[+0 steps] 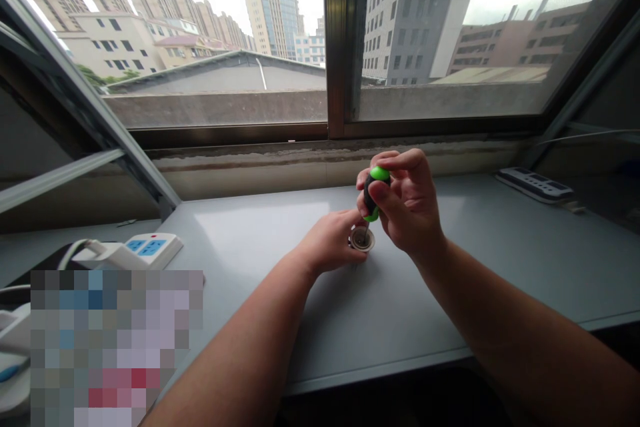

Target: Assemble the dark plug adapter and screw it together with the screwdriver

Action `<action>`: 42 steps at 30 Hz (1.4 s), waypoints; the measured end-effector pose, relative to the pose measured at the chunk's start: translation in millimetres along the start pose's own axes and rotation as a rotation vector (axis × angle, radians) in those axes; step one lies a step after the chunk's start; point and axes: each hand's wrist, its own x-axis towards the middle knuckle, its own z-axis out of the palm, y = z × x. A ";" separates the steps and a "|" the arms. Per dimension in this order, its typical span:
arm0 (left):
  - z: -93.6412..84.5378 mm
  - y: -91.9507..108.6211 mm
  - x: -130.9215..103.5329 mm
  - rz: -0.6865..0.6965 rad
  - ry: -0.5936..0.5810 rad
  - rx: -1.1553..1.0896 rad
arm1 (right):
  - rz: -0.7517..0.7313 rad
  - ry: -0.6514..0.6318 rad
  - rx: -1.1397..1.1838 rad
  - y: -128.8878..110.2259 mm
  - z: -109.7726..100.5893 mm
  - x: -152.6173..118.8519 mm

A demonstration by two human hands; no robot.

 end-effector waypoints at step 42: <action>0.4 -0.1 1.2 -0.001 -0.006 0.050 | 0.042 0.050 -0.012 -3.5 -1.6 -0.1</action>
